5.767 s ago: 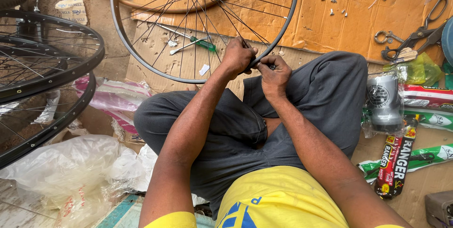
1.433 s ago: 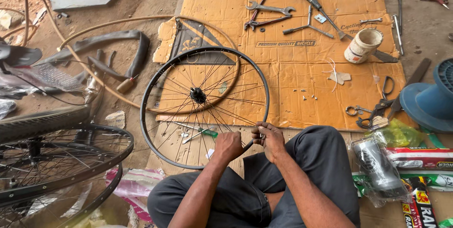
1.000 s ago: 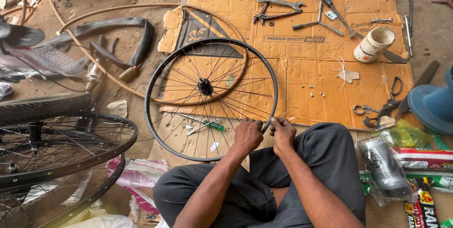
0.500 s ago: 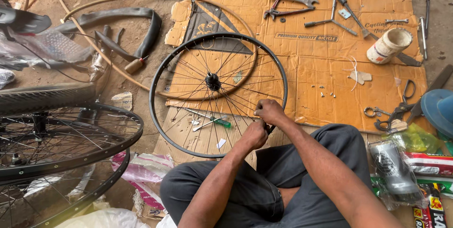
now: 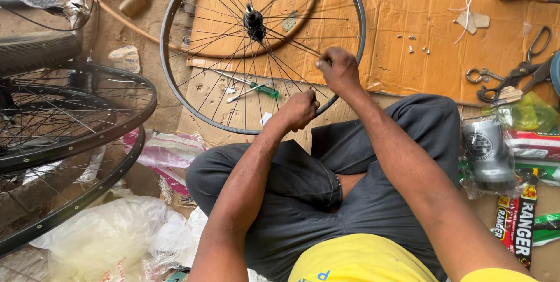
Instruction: The person is sitting on the floor and working on a bicycle wheel. They are using their hands to adjust and tighten the spokes of the wheel.
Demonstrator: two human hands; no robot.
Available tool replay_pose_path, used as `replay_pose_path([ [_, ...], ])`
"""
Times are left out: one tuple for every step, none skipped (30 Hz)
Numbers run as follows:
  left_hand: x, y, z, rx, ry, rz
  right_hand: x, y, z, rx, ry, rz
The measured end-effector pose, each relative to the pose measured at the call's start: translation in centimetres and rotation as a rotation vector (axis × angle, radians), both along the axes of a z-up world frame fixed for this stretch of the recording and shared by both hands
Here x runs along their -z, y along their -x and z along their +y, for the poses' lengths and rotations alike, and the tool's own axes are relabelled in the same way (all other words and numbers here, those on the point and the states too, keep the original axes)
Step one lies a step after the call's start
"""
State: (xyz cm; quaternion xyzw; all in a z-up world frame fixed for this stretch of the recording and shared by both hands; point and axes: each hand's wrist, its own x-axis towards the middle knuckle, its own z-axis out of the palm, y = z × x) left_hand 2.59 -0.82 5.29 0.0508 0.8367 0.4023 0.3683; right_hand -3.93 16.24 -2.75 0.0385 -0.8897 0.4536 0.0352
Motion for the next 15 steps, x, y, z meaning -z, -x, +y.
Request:
replay_pose_path([
  [-0.2, 0.2, 0.2, -0.012, -0.018, -0.032, -0.5, 0.7, 0.4, 0.058, 0.190, -0.036],
  [-0.3, 0.4, 0.3, -0.024, -0.036, -0.064, -1.2, 1.0, 0.9, 0.117, 0.381, -0.071],
  [-0.5, 0.8, 0.3, -0.032, -0.068, -0.066, -2.0, 1.3, 1.6, 0.226, 0.577, -0.182],
  [-0.6, 1.2, 0.1, -0.040, -0.101, -0.067, -3.0, 1.6, 2.6, 0.336, 0.774, -0.294],
  [-0.5, 1.0, -0.1, -0.053, -0.133, -0.084, -3.6, 0.6, 3.6, 0.340, 0.891, -0.262],
  [-0.3, 1.1, -0.3, -0.072, -0.171, -0.070, -4.1, -0.6, 4.3, 0.345, 1.009, -0.229],
  [0.0, 1.1, -0.5, -0.094, -0.209, -0.063, -4.2, -2.4, 4.5, 0.378, 1.002, -0.264],
  [0.3, 1.0, -0.6, -0.116, -0.247, -0.056, -4.3, -4.5, 4.9, 0.412, 0.995, -0.298],
  [0.4, 1.4, -0.5, -0.120, -0.260, -0.063, -4.4, -6.4, 5.1, 0.448, 0.988, -0.320],
  [0.5, 1.8, -0.4, -0.125, -0.273, -0.070, -4.2, -8.5, 4.6, 0.476, 1.003, -0.368],
  [0.6, 2.0, -0.2, -0.126, -0.287, -0.075, -3.8, -10.5, 3.7, 0.505, 1.019, -0.412],
  [0.6, 2.1, 0.0, -0.121, -0.289, -0.088, -3.4, -12.3, 2.8, 0.456, 1.029, -0.428],
  [0.5, 2.2, 0.1, -0.116, -0.289, -0.097, -2.8, -13.4, 1.8, 0.404, 1.042, -0.441],
  [0.4, 2.1, 0.1, -0.111, -0.289, -0.105, -2.2, -13.9, 1.0, 0.384, 1.011, -0.416],
  [0.3, 2.0, 0.2, -0.115, -0.286, -0.102, -1.7, -14.1, 0.3, 0.360, 0.979, -0.386],
])
